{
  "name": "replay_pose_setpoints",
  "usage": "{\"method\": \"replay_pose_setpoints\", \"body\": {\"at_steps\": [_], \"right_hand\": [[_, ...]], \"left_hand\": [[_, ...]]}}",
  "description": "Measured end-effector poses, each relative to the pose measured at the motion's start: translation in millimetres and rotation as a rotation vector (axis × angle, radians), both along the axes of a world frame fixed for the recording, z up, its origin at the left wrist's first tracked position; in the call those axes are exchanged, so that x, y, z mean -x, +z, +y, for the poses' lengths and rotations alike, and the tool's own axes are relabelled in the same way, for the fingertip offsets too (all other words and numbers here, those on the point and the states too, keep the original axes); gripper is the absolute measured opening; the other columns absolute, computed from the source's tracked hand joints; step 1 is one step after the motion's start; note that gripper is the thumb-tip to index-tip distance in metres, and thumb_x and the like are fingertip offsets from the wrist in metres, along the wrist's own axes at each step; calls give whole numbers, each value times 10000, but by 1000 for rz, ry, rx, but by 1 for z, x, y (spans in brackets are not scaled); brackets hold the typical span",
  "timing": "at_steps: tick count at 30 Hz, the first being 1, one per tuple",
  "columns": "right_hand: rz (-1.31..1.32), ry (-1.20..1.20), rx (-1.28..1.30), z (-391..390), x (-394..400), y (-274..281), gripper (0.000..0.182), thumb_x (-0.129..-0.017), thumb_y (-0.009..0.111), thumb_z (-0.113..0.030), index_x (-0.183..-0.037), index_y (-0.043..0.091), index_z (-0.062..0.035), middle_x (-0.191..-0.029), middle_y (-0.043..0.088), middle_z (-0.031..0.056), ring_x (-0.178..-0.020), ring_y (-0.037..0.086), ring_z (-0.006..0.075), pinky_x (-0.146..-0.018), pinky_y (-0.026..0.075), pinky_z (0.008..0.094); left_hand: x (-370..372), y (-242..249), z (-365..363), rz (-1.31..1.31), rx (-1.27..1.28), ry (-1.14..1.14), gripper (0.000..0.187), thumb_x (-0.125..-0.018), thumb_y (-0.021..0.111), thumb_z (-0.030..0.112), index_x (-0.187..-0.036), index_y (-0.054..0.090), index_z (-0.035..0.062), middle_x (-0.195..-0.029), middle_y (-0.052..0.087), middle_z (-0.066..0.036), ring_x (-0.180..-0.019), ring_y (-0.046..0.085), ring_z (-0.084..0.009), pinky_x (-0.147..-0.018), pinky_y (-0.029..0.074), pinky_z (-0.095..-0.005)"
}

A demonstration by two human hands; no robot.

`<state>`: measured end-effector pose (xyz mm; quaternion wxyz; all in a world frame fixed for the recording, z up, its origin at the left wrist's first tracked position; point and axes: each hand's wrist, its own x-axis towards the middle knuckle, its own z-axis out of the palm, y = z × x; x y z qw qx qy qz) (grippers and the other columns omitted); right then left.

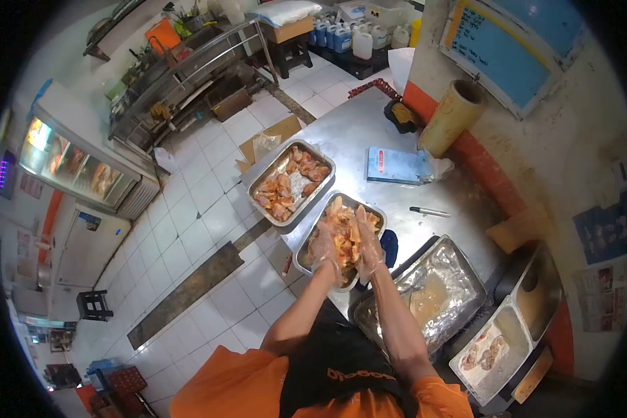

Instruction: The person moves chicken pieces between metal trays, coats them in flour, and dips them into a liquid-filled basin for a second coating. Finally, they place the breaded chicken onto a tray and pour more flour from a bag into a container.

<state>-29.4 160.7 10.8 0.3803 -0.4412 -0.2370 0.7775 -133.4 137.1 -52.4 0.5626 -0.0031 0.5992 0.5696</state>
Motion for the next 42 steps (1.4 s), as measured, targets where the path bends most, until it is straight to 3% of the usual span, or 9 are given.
{"method": "replay_pose_setpoints", "body": {"at_steps": [8,14,17,18,25,30,33,36,42], "right_hand": [[-262,225,-444,17,-32,-105,761,-999,638,-383,-1586,294,-42,-1470,508,99,-1290,505,179,-1059,438,335],[-439,299,-569,-6,-32,-26,843,-841,675,-35,-1587,284,-79,-1627,278,217,-1487,319,338,-1187,305,355],[-721,259,-1033,-9,-24,-43,824,-842,633,-24,-1583,273,-53,-1631,240,271,-1532,212,397,-1228,208,378],[-680,265,-1051,-13,-20,-14,802,-810,553,-9,-1565,288,-65,-1603,241,313,-1518,140,495,-1248,114,490],[-832,131,-1284,-21,-9,-10,605,-904,547,-100,-1470,378,32,-1491,401,302,-1470,201,557,-1241,127,560],[-794,81,-1248,-16,-6,5,432,-982,558,-154,-1364,497,38,-1375,535,289,-1397,378,520,-1207,243,557],[-919,19,-1188,-14,-4,2,367,-1009,572,-192,-1313,569,15,-1142,664,215,-1105,614,414,-960,463,453],[-780,-8,-811,-9,-10,-19,413,-1054,522,-268,-1380,560,-18,-1259,634,237,-1231,586,335,-1036,435,391],[-436,58,-355,-4,-34,-52,513,-1075,487,-405,-1387,565,-5,-989,672,62,-953,634,161,-854,490,279]], "left_hand": [[42,2,-18,494,-185,-296,458,-972,672,402,-1227,626,25,-1215,644,-100,-1057,650,-222,-940,527,-358],[47,41,-19,936,-488,-540,509,-920,731,358,-1302,609,43,-1205,684,-139,-1083,671,-263,-955,514,-366],[37,95,-18,1175,-419,-775,526,-938,705,340,-1337,582,20,-1245,679,-156,-1127,663,-261,-965,508,-389],[35,103,-16,1263,-380,-863,528,-949,693,329,-1348,569,7,-1265,672,-156,-1147,656,-251,-967,506,-401],[22,31,-2,1046,-629,-366,358,-1032,529,272,-1282,629,37,-1221,673,-205,-1110,646,-382,-964,498,-434],[13,17,-4,1056,-536,-300,367,-1055,483,292,-1232,643,12,-1139,695,-202,-1037,663,-374,-920,509,-424],[12,13,-6,944,-432,-355,380,-1069,474,302,-1173,653,-16,-1127,690,-161,-1071,645,-258,-947,482,-377],[20,-23,-8,624,-377,-342,351,-1064,499,309,-1166,662,16,-1130,688,-99,-1056,638,-185,-936,493,-332],[27,48,-13,210,-532,-340,307,-1029,605,252,-1228,627,20,-1192,665,-69,-1086,626,-153,-965,493,-284]]}}
